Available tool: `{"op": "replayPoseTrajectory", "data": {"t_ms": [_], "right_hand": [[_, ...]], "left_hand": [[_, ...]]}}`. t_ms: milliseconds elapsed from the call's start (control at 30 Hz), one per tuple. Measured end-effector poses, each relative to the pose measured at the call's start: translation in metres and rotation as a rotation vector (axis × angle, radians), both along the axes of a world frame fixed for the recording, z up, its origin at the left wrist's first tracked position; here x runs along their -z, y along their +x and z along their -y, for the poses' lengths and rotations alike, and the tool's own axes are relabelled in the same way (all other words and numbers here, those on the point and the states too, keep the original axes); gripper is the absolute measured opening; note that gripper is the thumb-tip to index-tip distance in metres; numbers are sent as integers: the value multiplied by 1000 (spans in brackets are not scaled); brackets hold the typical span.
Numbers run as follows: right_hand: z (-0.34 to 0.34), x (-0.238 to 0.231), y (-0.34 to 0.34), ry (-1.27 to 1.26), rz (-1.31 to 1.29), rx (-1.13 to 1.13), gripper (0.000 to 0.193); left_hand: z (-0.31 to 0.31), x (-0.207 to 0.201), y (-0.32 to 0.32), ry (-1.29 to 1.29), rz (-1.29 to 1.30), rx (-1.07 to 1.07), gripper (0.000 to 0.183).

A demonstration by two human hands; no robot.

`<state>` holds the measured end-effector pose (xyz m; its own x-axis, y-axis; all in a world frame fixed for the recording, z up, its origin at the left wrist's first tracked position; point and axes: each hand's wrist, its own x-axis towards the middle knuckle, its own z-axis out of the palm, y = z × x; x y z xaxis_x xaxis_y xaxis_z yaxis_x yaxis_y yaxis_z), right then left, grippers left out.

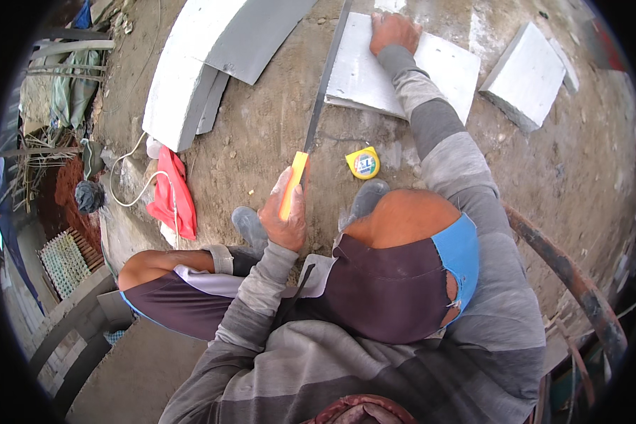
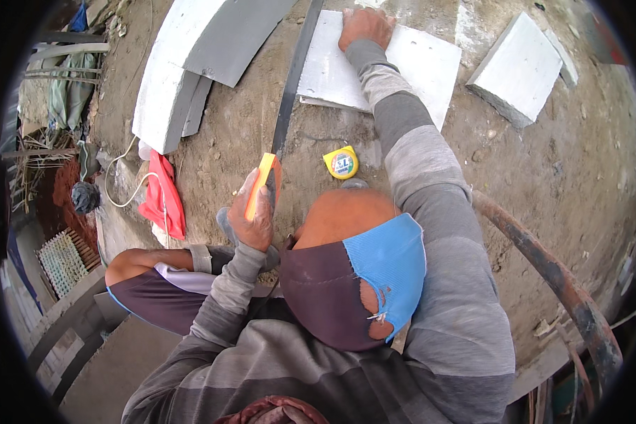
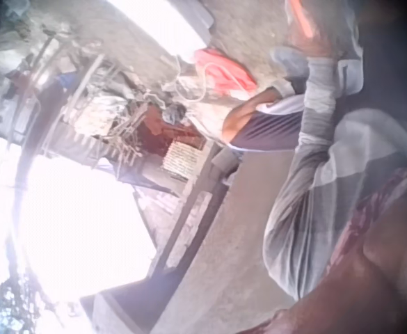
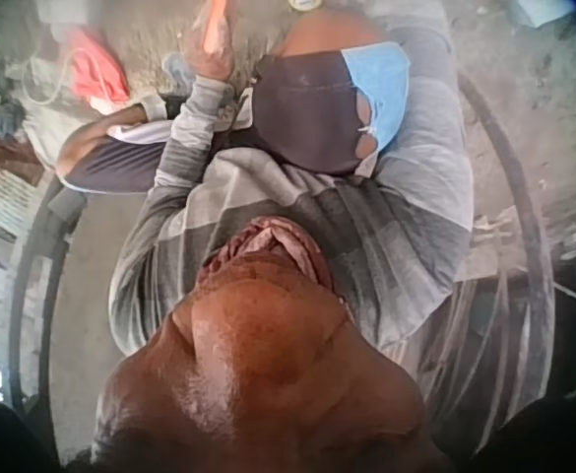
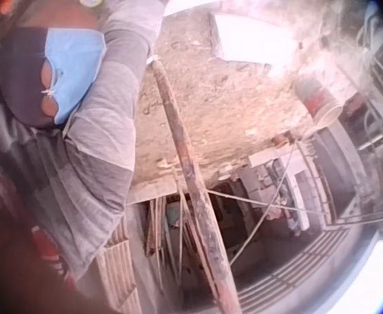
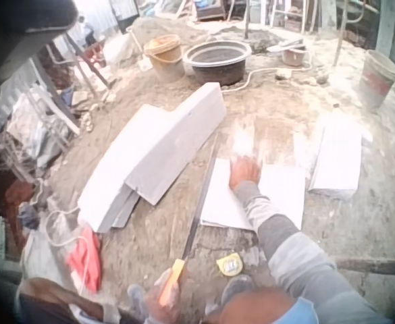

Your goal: The person picks up white rectangular tiles and carries them to a work area. They then sit on the ground, use a tape measure to measure the tiles, and arrange them on the floor.

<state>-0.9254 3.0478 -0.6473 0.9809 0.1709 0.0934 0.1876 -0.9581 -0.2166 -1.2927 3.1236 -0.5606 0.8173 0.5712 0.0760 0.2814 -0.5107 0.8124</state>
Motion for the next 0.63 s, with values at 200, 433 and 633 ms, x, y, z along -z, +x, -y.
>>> {"op": "replayPoseTrajectory", "data": {"t_ms": [200,433,633], "right_hand": [[0,-1,5,29,-5,7,43],[-3,-9,-2,-31,-31,-122,42],[-18,-6,-4,-93,-98,-26,47]], "left_hand": [[0,5,8,58,15,20,35],[-5,5,6,-17,72,59,36],[-13,-20,16,-135,25,78,38]]}}
